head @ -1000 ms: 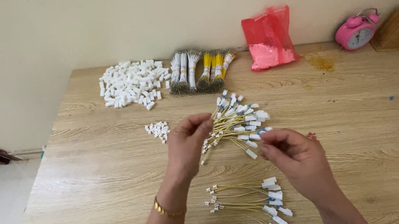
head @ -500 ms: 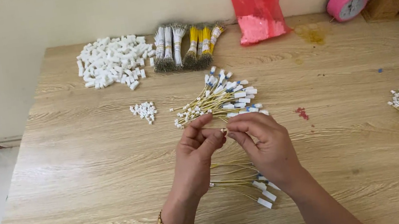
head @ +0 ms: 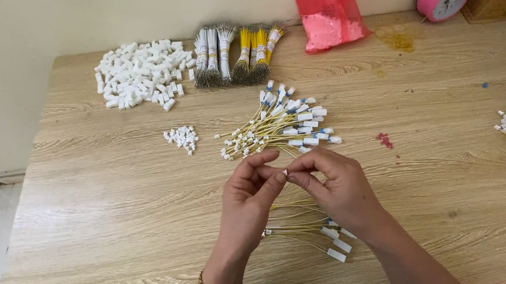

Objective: Assemble small plastic connectors onto the ends of wires and organize them into bundles.

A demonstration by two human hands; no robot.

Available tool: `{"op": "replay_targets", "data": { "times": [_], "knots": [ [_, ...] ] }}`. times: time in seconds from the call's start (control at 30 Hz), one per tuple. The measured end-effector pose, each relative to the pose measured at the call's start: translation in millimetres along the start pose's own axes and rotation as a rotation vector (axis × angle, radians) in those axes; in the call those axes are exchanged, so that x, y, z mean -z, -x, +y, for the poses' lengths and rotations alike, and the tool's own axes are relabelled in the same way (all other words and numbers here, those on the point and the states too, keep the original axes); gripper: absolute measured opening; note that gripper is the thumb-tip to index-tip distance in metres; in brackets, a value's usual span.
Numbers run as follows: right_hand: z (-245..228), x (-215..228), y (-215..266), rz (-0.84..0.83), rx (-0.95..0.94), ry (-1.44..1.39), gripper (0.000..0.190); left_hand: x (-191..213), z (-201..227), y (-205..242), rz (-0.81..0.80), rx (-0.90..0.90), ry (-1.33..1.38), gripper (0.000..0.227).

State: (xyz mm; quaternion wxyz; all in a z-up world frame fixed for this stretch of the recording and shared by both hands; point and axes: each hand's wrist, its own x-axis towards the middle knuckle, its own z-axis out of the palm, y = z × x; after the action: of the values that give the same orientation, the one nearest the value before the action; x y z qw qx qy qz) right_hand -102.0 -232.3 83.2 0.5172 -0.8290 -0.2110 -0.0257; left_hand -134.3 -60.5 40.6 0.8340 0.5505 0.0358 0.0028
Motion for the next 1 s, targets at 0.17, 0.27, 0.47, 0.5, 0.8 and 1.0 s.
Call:
{"op": "replay_targets", "data": {
  "times": [0.17,0.27,0.47,0.5,0.8,1.0],
  "knots": [
    [7.6,-4.1,1.6,0.014,0.094,-0.073,0.011,2.9,-3.5,0.9,0.009,0.036,0.100,0.035],
    [14.6,-7.1,1.9,0.032,0.145,-0.107,0.013,4.4,-7.2,-0.1,0.007,0.031,0.103,0.034],
    [22.9,-3.5,2.4,-0.105,0.003,-0.241,0.013,12.5,-5.3,-6.5,0.002,0.089,0.233,0.036],
    [25.9,-3.5,3.1,-0.104,0.003,-0.241,0.013,13.7,-5.0,-5.4,0.001,0.088,0.233,0.036],
    [31.3,-15.7,18.7,-0.204,-0.195,-0.365,0.004,20.3,-9.0,25.8,-0.090,0.076,-0.163,0.028],
    [36.2,-29.1,10.2,-0.321,-0.151,-0.016,0.010,34.6,8.4,16.3,-0.062,0.052,-0.537,0.030]
  ]
}}
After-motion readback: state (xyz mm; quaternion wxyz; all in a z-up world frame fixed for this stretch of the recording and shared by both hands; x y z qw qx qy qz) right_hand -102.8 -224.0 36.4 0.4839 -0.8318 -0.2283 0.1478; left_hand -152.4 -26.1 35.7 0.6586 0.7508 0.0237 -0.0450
